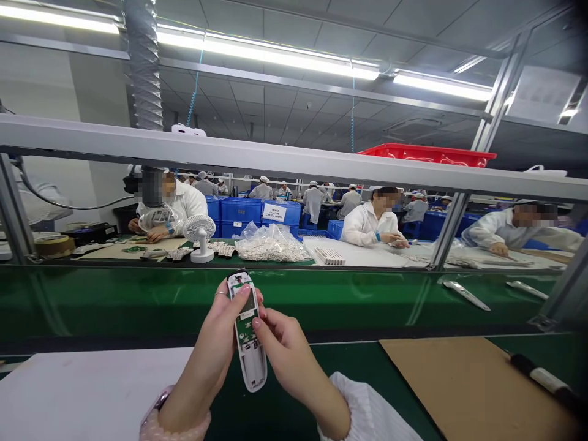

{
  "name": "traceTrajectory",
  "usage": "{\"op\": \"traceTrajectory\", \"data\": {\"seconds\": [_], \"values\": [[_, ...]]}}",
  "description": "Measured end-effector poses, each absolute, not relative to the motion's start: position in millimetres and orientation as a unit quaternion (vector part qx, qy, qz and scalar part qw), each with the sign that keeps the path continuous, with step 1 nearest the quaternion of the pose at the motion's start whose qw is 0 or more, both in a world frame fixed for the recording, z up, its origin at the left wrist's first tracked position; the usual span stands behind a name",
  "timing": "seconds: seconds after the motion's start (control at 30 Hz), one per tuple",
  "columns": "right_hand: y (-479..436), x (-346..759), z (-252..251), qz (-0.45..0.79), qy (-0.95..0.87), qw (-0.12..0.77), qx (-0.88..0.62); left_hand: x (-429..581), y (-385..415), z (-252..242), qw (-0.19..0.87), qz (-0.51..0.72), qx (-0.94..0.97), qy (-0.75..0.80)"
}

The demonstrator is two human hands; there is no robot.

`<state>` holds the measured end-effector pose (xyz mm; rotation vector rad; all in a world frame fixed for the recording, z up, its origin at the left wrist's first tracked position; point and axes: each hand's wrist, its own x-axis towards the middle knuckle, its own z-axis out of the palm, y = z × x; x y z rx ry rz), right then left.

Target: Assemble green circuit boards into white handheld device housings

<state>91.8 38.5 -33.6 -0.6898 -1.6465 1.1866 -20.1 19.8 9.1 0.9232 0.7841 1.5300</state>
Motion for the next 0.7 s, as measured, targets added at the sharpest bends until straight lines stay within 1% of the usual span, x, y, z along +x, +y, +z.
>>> {"op": "traceTrajectory", "data": {"seconds": [0.13,0.43,0.6,0.7], "values": [[36.7,88.3,-36.7,0.472,-0.673,0.487,-0.295,-19.2,19.5,6.2,0.530,0.657,0.400,0.356],[39.2,93.2,-28.1,0.558,-0.639,0.478,-0.227,-16.2,18.2,7.4,0.495,0.658,0.422,0.379],[38.8,91.5,-31.3,0.562,-0.629,0.484,-0.232,-10.9,15.6,4.6,0.434,0.676,0.451,0.389],[37.4,89.7,-32.5,0.559,-0.628,0.487,-0.235,-8.3,15.6,1.7,0.420,0.682,0.456,0.389]]}}
